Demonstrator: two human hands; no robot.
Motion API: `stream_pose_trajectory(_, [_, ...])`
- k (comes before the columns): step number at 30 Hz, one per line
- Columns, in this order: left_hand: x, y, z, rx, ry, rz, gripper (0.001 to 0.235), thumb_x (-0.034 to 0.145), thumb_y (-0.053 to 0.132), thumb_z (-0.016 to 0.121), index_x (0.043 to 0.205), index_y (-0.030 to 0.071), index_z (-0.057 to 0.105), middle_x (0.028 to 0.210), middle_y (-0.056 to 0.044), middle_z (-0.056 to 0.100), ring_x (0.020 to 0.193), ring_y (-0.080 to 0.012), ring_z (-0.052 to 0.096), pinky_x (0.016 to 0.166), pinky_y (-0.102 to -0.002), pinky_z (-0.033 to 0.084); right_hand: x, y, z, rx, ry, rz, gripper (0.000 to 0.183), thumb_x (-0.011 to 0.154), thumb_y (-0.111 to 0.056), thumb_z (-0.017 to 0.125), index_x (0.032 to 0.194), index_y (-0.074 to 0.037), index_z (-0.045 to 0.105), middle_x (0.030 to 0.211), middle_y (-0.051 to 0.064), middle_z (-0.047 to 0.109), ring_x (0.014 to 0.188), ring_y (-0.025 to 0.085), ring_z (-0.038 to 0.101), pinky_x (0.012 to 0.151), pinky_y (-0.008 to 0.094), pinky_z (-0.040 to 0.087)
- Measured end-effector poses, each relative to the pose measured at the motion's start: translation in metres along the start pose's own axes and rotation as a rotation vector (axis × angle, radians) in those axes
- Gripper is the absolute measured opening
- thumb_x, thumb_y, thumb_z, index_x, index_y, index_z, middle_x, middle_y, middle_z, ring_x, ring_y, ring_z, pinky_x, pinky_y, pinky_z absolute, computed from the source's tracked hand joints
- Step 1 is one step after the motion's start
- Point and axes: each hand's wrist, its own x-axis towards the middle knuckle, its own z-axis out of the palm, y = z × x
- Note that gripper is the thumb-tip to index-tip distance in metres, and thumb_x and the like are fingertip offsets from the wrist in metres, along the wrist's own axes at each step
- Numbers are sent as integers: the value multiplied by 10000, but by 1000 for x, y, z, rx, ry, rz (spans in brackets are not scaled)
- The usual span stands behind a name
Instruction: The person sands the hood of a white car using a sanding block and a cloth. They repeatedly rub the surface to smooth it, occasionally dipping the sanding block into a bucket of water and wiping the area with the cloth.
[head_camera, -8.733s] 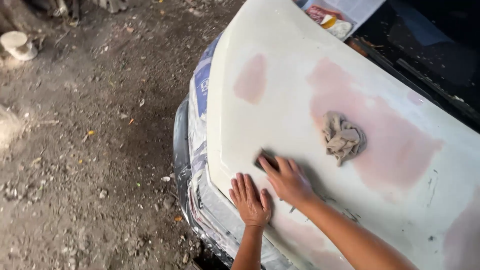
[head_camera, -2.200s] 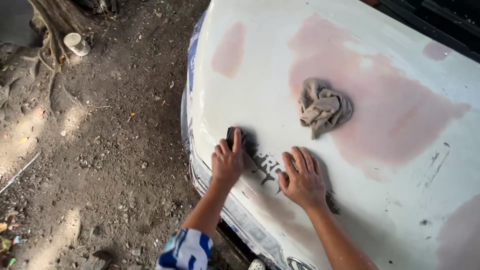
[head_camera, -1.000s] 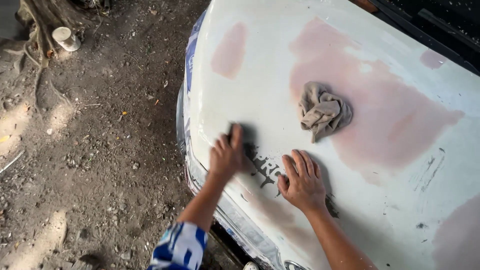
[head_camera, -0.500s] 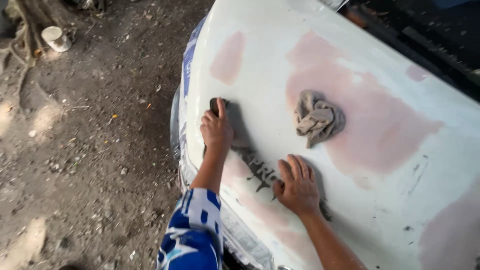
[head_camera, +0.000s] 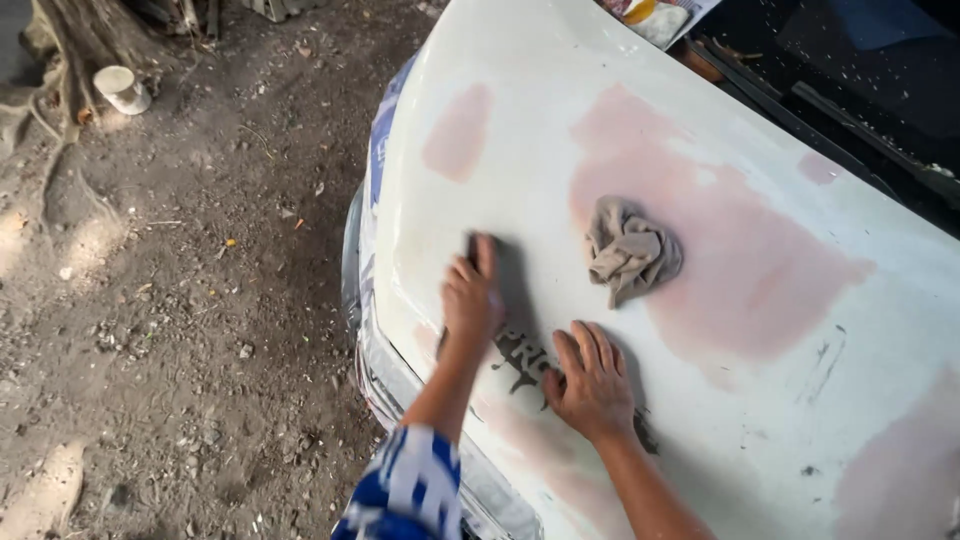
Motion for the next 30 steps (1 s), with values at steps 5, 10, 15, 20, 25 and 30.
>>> stream_pose_trajectory(5, [-5,-30,-26,-107,-176,183,864,923,274,600,1617,159,96,1299,-327,541,982,-405,635,705,-463,565,0,1,4,-12,-51,14,514,860,-337,624,1308,-84,630,1431,153,515,1369,346,450,1097,530,390])
stream_pose_trajectory(10, [16,-27,-25,-144,-233,-122,894,943,279,600,1612,117,31,1336,-388,496,1036,-459,625,684,-449,575,-5,6,3,-1,-25,14,508,843,-322,628,1305,-111,632,1449,141,513,1385,331,450,1121,528,389])
stream_pose_trajectory(15, [-56,-1,-62,-194,-286,210,902,891,209,597,1630,107,90,1301,-351,516,1044,-431,622,795,-488,575,-2,-1,-3,-19,-50,25,526,844,-342,639,1311,-99,632,1449,140,517,1377,336,448,1114,524,378])
stream_pose_trajectory(20, [8,-72,-27,-244,-316,-154,746,991,200,522,1626,210,132,1339,-353,494,1032,-408,617,747,-483,574,-2,-1,2,-3,-35,35,521,838,-352,647,1300,-110,638,1433,136,530,1371,337,465,1105,521,384])
stream_pose_trajectory(25, [-86,-28,-54,-374,-140,-222,667,1048,141,522,1639,238,227,1255,-329,578,980,-405,651,785,-539,586,3,-4,-6,-52,-46,25,533,824,-359,659,1297,-111,650,1432,128,539,1367,331,476,1100,514,398])
stream_pose_trajectory(30, [-87,-68,-59,-521,-500,-201,755,979,51,542,1586,413,277,1297,-286,553,829,-347,653,590,-463,636,-2,0,-1,-40,29,-22,513,860,-350,658,1307,-100,647,1428,139,540,1365,332,479,1093,510,408])
